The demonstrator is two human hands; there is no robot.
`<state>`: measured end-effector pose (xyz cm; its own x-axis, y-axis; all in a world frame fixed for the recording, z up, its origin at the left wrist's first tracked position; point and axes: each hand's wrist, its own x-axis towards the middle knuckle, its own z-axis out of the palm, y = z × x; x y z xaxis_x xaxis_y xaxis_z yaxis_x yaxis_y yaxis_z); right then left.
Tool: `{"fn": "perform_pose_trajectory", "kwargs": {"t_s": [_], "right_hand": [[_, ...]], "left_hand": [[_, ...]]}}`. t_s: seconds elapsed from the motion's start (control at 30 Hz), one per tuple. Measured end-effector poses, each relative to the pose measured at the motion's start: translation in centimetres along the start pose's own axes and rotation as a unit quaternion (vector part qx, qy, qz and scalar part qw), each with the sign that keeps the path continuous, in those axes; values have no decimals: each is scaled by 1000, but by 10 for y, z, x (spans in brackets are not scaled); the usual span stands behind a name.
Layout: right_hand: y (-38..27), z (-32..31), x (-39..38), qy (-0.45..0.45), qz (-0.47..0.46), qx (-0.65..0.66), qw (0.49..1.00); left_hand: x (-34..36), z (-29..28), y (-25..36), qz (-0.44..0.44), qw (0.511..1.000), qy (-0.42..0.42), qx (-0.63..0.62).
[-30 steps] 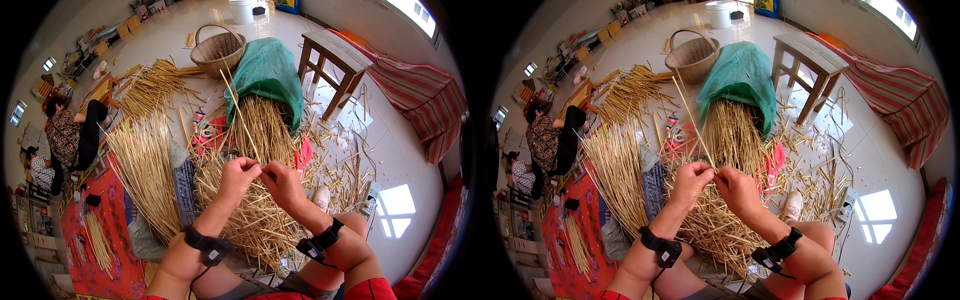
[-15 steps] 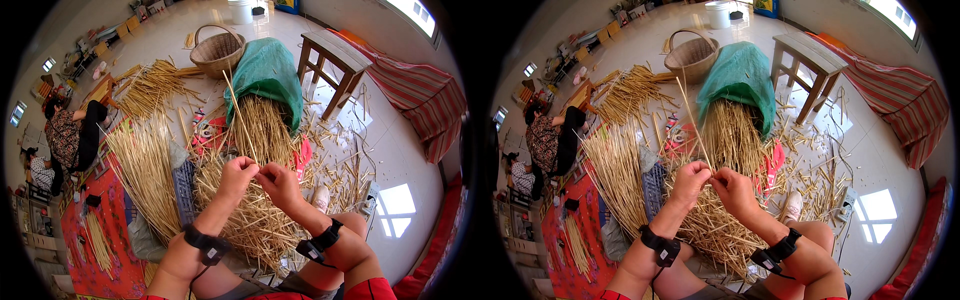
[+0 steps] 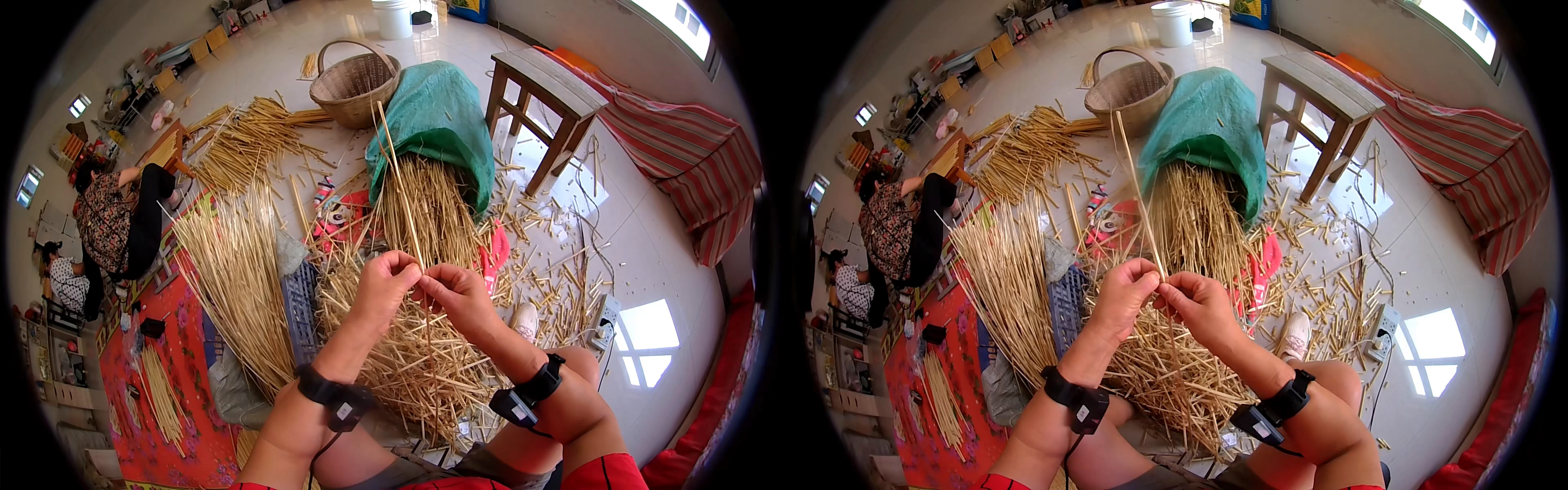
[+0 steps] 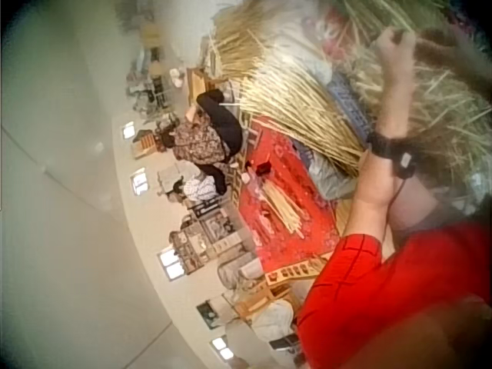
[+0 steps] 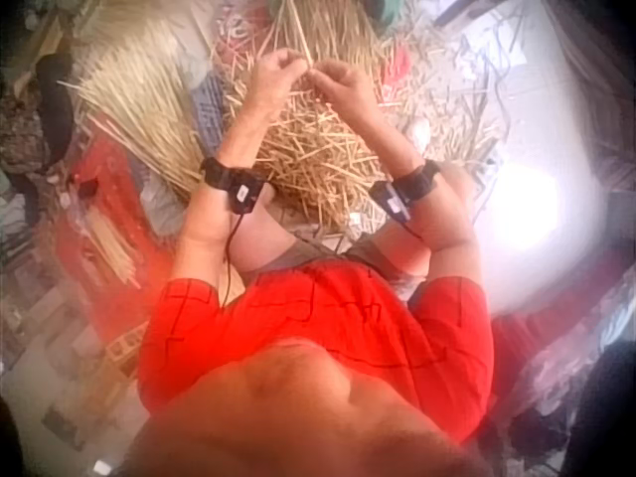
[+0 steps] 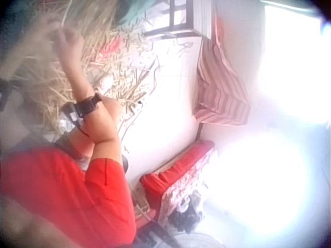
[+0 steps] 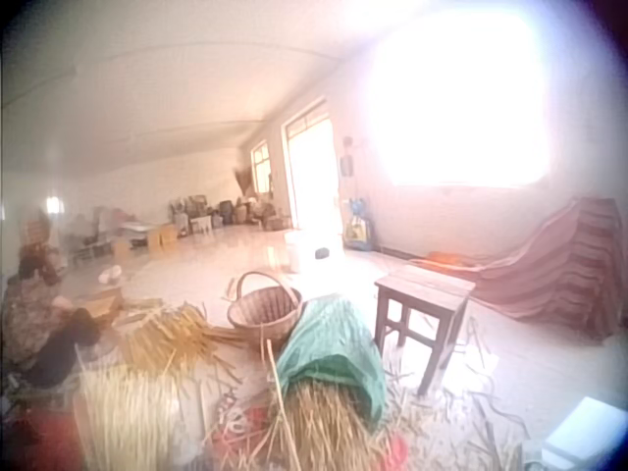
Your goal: The person sorts and organizes thin dried stalks by hand, pulling individual pieces from a large bundle and placing them into different piles on the floor.
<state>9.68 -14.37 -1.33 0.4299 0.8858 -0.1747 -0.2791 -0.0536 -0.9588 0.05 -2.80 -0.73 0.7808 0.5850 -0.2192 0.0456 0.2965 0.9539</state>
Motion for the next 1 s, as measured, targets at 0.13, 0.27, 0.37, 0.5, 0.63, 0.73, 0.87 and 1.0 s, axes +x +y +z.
{"fn": "perform_pose_trajectory", "kwargs": {"t_s": [0.13,0.27,0.37,0.5,0.63,0.73,0.87,1.0], "right_hand": [[6,-1,2,28,-28,-34,999],[7,0,3,52,-53,-82,994],[9,1,2,57,-65,-112,990],[7,0,3,50,-50,-101,992],[2,0,2,23,-43,-69,996],[3,-1,3,-5,-49,-45,998],[5,2,3,-3,-69,-58,996],[7,3,3,47,-73,-126,988]], "left_hand": [[-1,1,5,6,1000,-6,7],[-1,4,2,28,999,-17,24],[2,2,-4,57,996,14,66],[0,5,6,31,999,3,41],[0,3,8,18,1000,-7,5],[0,0,8,-6,998,-28,-48],[1,-3,9,-60,991,-47,-112],[4,-5,1,-30,996,-23,-76]]}}
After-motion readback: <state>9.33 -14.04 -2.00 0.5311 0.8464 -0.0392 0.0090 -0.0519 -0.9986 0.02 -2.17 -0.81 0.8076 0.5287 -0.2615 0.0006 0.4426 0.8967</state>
